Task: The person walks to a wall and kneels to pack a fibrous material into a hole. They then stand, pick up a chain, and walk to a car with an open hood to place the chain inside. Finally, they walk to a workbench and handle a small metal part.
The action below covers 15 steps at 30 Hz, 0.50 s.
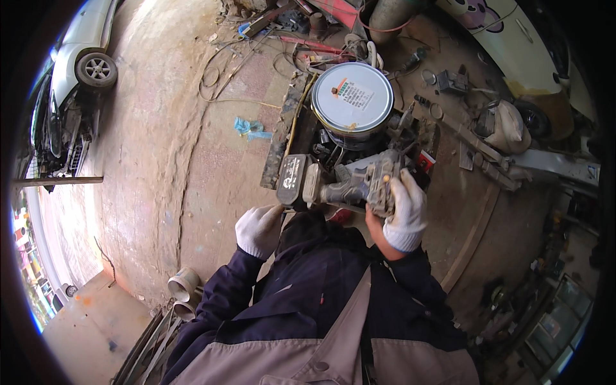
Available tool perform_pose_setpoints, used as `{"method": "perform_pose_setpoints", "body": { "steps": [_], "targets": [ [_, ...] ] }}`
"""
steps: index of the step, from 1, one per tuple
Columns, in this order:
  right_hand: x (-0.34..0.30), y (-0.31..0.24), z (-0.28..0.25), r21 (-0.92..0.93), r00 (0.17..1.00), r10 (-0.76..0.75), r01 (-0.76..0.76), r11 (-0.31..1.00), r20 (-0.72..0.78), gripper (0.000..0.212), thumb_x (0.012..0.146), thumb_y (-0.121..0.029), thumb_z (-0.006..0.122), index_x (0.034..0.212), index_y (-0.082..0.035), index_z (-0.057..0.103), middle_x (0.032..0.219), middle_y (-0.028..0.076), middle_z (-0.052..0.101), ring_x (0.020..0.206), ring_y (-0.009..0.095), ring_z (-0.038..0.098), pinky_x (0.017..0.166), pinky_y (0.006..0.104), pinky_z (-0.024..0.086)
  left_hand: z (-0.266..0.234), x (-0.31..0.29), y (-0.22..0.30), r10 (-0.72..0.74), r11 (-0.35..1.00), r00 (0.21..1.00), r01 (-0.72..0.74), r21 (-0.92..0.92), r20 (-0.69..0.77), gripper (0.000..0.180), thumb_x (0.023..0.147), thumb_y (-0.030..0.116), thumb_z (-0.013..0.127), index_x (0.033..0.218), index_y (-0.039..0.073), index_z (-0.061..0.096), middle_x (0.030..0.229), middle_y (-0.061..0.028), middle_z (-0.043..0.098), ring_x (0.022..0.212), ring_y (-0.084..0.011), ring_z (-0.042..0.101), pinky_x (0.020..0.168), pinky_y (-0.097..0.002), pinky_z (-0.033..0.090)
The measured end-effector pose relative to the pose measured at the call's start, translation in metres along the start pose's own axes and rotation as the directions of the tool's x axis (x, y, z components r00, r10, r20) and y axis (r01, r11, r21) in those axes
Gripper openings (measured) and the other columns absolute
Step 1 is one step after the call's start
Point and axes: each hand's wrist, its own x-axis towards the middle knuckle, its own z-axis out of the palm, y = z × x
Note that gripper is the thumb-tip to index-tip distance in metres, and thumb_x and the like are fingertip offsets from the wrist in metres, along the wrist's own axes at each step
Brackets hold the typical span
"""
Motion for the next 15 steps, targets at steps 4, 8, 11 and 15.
{"method": "perform_pose_setpoints", "body": {
  "steps": [4,8,11,15],
  "targets": [
    [-0.005,-0.015,0.008,0.01,0.968,-0.162,0.167,0.986,-0.191,0.052,0.078,-0.012,0.09,0.125,-0.011,0.068,0.131,0.016,0.063,0.113,0.038,0.066,0.097,0.0445,0.056,0.001,-0.003,-0.008,-0.037,0.999,0.975,0.032,0.025,0.218,0.014,0.083,0.004,0.073,0.095,0.011,0.076,0.088,-0.009,0.073,0.076,-0.0331,0.069,0.066,-0.0434,0.056],
    [-0.003,-0.019,0.006,0.077,0.954,-0.265,0.277,0.958,-0.142,0.037,0.078,-0.011,0.091,0.11,-0.011,0.073,0.123,0.014,0.066,0.11,0.036,0.067,0.087,0.0422,0.06,0.004,-0.009,-0.014,-0.009,1.0,0.963,0.0,0.031,0.268,0.004,0.085,0.008,0.07,0.087,0.012,0.072,0.082,-0.008,0.072,0.073,-0.0333,0.068,0.064,-0.0444,0.055],
    [0.002,-0.025,0.005,0.089,0.941,-0.295,0.312,0.946,-0.163,0.033,0.073,-0.006,0.091,0.101,-0.012,0.075,0.121,0.012,0.063,0.103,0.037,0.068,0.079,0.0421,0.062,0.008,-0.013,-0.017,-0.008,1.0,0.968,0.005,0.011,0.25,0.004,0.085,0.009,0.069,0.087,0.012,0.072,0.082,-0.0084,0.071,0.074,-0.0342,0.068,0.065,-0.045,0.055],
    [0.014,-0.033,0.002,0.098,0.932,-0.316,0.336,0.937,-0.176,0.027,0.074,-0.003,0.089,0.096,-0.011,0.076,0.114,0.011,0.063,0.096,0.036,0.069,0.073,0.0386,0.062,0.009,-0.015,-0.018,-0.024,1.0,0.971,0.023,0.007,0.236,0.003,0.086,0.009,0.069,0.086,0.011,0.071,0.08,-0.009,0.07,0.075,-0.0348,0.068,0.065,-0.0458,0.055]
  ]
}}
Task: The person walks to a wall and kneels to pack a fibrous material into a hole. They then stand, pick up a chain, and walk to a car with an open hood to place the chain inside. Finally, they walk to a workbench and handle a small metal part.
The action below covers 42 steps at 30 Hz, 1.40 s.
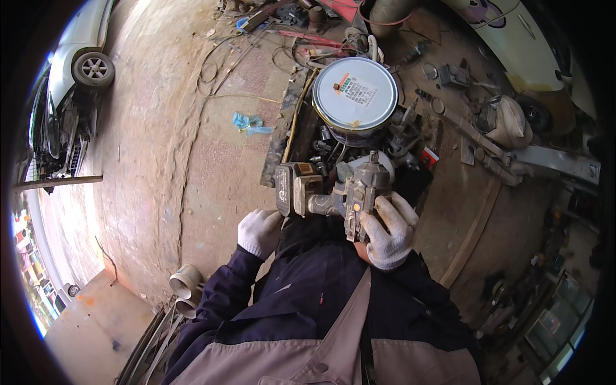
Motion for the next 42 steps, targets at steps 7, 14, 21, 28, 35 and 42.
{"method": "perform_pose_setpoints", "body": {
  "steps": [7,14,21,28,35,42],
  "targets": [
    [0.026,-0.014,0.012,0.091,0.993,-0.106,0.101,0.991,0.056,0.024,0.076,-0.013,0.088,0.097,-0.017,0.076,0.116,0.0,0.064,0.1,0.026,0.066,0.061,0.0315,0.062,0.009,-0.006,-0.003,-0.037,0.999,0.999,0.037,0.006,0.006,0.003,0.086,0.011,0.069,0.084,0.011,0.068,0.08,-0.0093,0.069,0.075,-0.0345,0.067,0.066,-0.0456,0.055],
    [0.057,-0.047,0.042,0.24,0.951,-0.281,0.245,0.939,0.129,0.012,0.081,-0.022,0.082,0.09,-0.019,0.074,0.104,-0.004,0.066,0.093,0.018,0.065,0.056,0.0246,0.057,0.032,-0.034,-0.039,-0.122,0.985,0.986,0.134,-0.109,0.114,0.012,0.092,0.02,0.069,0.1,0.013,0.07,0.09,-0.0091,0.07,0.082,-0.0334,0.069,0.074,-0.0428,0.057],
    [0.063,-0.049,0.04,0.251,0.959,-0.277,0.254,0.934,0.061,0.01,0.081,-0.022,0.079,0.086,-0.017,0.072,0.104,-0.004,0.068,0.095,0.015,0.065,0.053,0.0222,0.054,0.021,-0.029,-0.027,-0.142,0.963,0.987,0.155,-0.221,0.072,0.018,0.089,0.019,0.073,0.105,0.01,0.072,0.093,-0.0109,0.072,0.086,-0.0344,0.071,0.076,-0.0435,0.058],
    [0.042,-0.019,0.027,0.175,0.991,-0.113,0.098,0.98,0.074,0.012,0.08,-0.019,0.081,0.089,-0.015,0.075,0.102,0.0,0.07,0.093,0.022,0.068,0.063,0.0236,0.059,0.006,-0.005,-0.004,-0.057,0.994,0.995,0.048,-0.103,-0.08,0.013,0.085,0.004,0.076,0.096,0.01,0.077,0.091,-0.0093,0.075,0.081,-0.0313,0.073,0.073,-0.0407,0.059],
    [-0.004,0.013,0.006,0.061,0.982,0.184,-0.181,0.982,-0.042,0.025,0.079,-0.01,0.088,0.101,-0.01,0.078,0.122,0.01,0.069,0.114,0.035,0.067,0.096,0.0428,0.059,0.017,0.0,0.014,-0.156,0.963,0.982,0.127,-0.239,-0.105,0.007,0.088,0.004,0.078,0.094,0.008,0.077,0.091,-0.0111,0.075,0.082,-0.0315,0.074,0.073,-0.0392,0.06],
    [-0.042,0.042,0.008,0.047,0.9,0.433,-0.431,0.901,-0.045,0.059,0.076,-0.004,0.088,0.13,-0.004,0.063,0.136,0.02,0.061,0.127,0.042,0.059,0.108,0.0482,0.051,0.007,0.013,0.026,-0.153,0.951,0.984,0.122,-0.284,-0.091,0.011,0.087,0.0,0.077,0.096,0.006,0.076,0.092,-0.0129,0.075,0.082,-0.0305,0.074,0.073,-0.038,0.06]
  ]
}}
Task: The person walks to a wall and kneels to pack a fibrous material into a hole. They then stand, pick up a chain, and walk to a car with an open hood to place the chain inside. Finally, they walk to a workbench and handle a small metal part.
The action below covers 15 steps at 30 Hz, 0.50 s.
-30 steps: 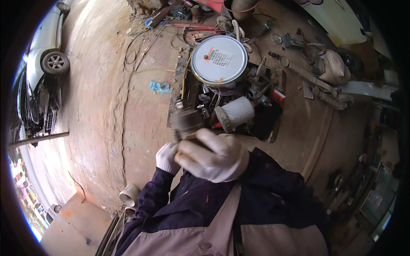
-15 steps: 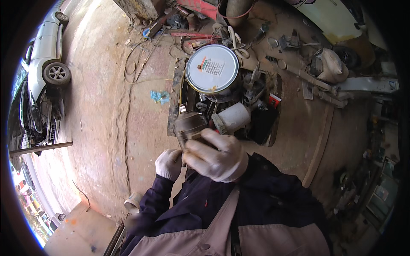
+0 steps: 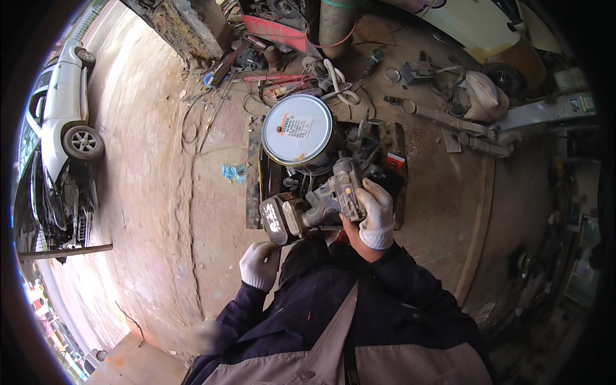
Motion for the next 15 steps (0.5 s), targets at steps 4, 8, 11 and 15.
{"method": "perform_pose_setpoints", "body": {
  "steps": [4,8,11,15],
  "targets": [
    [-0.002,0.01,0.002,0.012,0.994,0.095,-0.096,0.995,0.055,0.075,0.078,-0.007,0.089,0.145,-0.001,0.054,0.144,0.024,0.055,0.13,0.043,0.056,0.111,0.0483,0.048,-0.008,0.016,0.007,0.035,0.999,0.998,-0.035,0.002,-0.06,0.016,0.087,-0.004,0.076,0.1,0.005,0.075,0.094,-0.0132,0.075,0.081,-0.0283,0.075,0.073,-0.0358,0.059],
    [0.008,0.018,0.001,0.011,0.986,0.113,-0.115,0.993,0.12,0.078,0.083,-0.012,0.086,0.151,0.0,0.049,0.146,0.026,0.053,0.131,0.044,0.055,0.112,0.0479,0.047,-0.031,0.038,0.028,0.071,0.997,0.997,-0.07,-0.036,0.028,0.018,0.087,-0.006,0.075,0.102,0.003,0.076,0.098,-0.0137,0.077,0.084,-0.0281,0.076,0.075,-0.0348,0.06],
    [0.01,0.019,-0.005,0.045,0.982,0.093,-0.102,0.994,0.164,0.081,0.085,-0.011,0.085,0.155,0.0,0.045,0.149,0.026,0.051,0.131,0.044,0.054,0.112,0.0471,0.046,-0.055,0.053,0.054,0.123,0.992,0.99,-0.122,-0.017,0.065,0.02,0.085,-0.007,0.077,0.102,0.003,0.077,0.098,-0.014,0.078,0.086,-0.0278,0.077,0.075,-0.0343,0.06],
    [-0.004,0.015,-0.013,0.108,0.984,0.139,-0.151,0.983,0.108,0.081,0.083,-0.01,0.083,0.153,0.004,0.046,0.144,0.03,0.056,0.125,0.048,0.058,0.107,0.0509,0.049,-0.074,0.07,0.084,0.195,0.981,0.979,-0.196,-0.01,-0.062,0.022,0.083,-0.011,0.078,0.1,0.003,0.077,0.097,-0.0135,0.078,0.085,-0.026,0.077,0.077,-0.0327,0.061]
  ]
}}
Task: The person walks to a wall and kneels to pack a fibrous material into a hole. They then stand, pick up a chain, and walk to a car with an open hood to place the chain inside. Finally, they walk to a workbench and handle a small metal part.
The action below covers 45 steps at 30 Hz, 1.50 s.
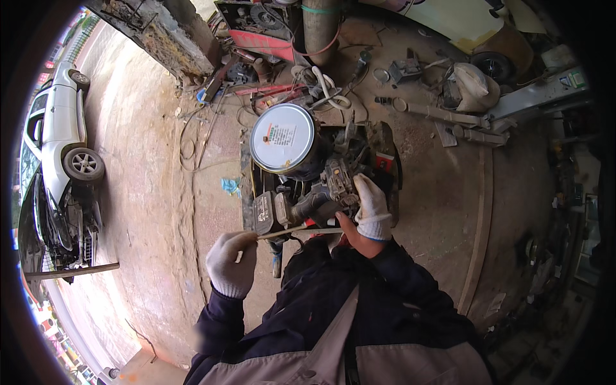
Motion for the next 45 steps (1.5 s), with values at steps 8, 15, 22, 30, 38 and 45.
{"method": "perform_pose_setpoints", "body": {
  "steps": [8,15,22,30,38,45],
  "targets": [
    [-0.042,0.02,-0.017,-0.007,0.992,0.125,-0.125,0.992,-0.028,0.062,0.088,-0.009,0.078,0.145,0.004,0.055,0.141,0.025,0.06,0.121,0.04,0.062,0.099,0.0444,0.052,0.036,0.042,-0.006,0.281,0.949,0.936,-0.238,0.207,-0.213,0.023,0.084,-0.008,0.078,0.104,0.004,0.077,0.101,-0.0122,0.079,0.084,-0.0274,0.076,0.076,-0.0344,0.06],
    [-0.059,0.023,-0.034,0.056,0.978,0.204,-0.201,0.978,-0.037,0.052,0.092,-0.011,0.076,0.14,0.003,0.061,0.135,0.022,0.065,0.118,0.038,0.063,0.097,0.043,0.052,0.064,0.051,0.018,0.362,0.852,0.922,-0.387,0.353,0.137,0.031,0.082,0.002,0.082,0.111,0.007,0.075,0.111,-0.0087,0.078,0.082,-0.0268,0.073,0.073,-0.0373,0.059],
    [-0.065,0.009,-0.054,0.284,0.933,0.349,-0.359,0.889,0.086,0.037,0.096,-0.013,0.075,0.13,0.002,0.07,0.125,0.021,0.07,0.106,0.035,0.069,0.09,0.0415,0.055,0.084,0.041,0.049,0.454,0.823,0.8,-0.545,0.16,0.393,0.033,0.083,0.017,0.082,0.114,0.008,0.074,0.111,-0.0054,0.077,0.08,-0.0247,0.07,0.071,-0.0391,0.057],
    [-0.022,0.058,-0.087,0.058,0.989,0.106,-0.1,0.993,-0.103,0.026,0.094,-0.006,0.073,0.121,-0.004,0.074,0.116,0.017,0.074,0.108,0.035,0.071,0.092,0.0427,0.057,0.115,0.03,0.041,0.444,0.848,0.873,-0.483,0.218,0.203,0.033,0.08,0.003,0.081,0.111,0.007,0.075,0.113,-0.0082,0.077,0.095,-0.0291,0.074,0.081,-0.04,0.059],
    [0.114,0.151,-0.073,-0.062,0.969,-0.224,0.231,0.971,0.1,0.008,0.093,-0.012,0.069,0.099,-0.013,0.075,0.092,0.015,0.068,0.09,0.039,0.066,0.08,0.0525,0.053,0.162,0.033,0.018,0.313,0.842,0.943,-0.219,0.493,-0.116,0.03,0.082,0.004,0.077,0.112,0.005,0.075,0.111,-0.0116,0.076,0.099,-0.0341,0.072,0.088,-0.0458,0.056],
    [0.193,0.192,-0.001,-0.049,0.843,-0.365,0.416,0.908,0.394,0.018,0.09,-0.017,0.069,0.105,-0.012,0.076,0.107,0.016,0.069,0.106,0.04,0.064,0.093,0.0522,0.053,0.191,0.032,0.016,0.172,0.735,0.975,-0.031,0.677,-0.142,0.025,0.087,0.014,0.072,0.111,0.008,0.075,0.108,-0.0106,0.076,0.101,-0.0361,0.07,0.091,-0.0505,0.051]
  ]
}}
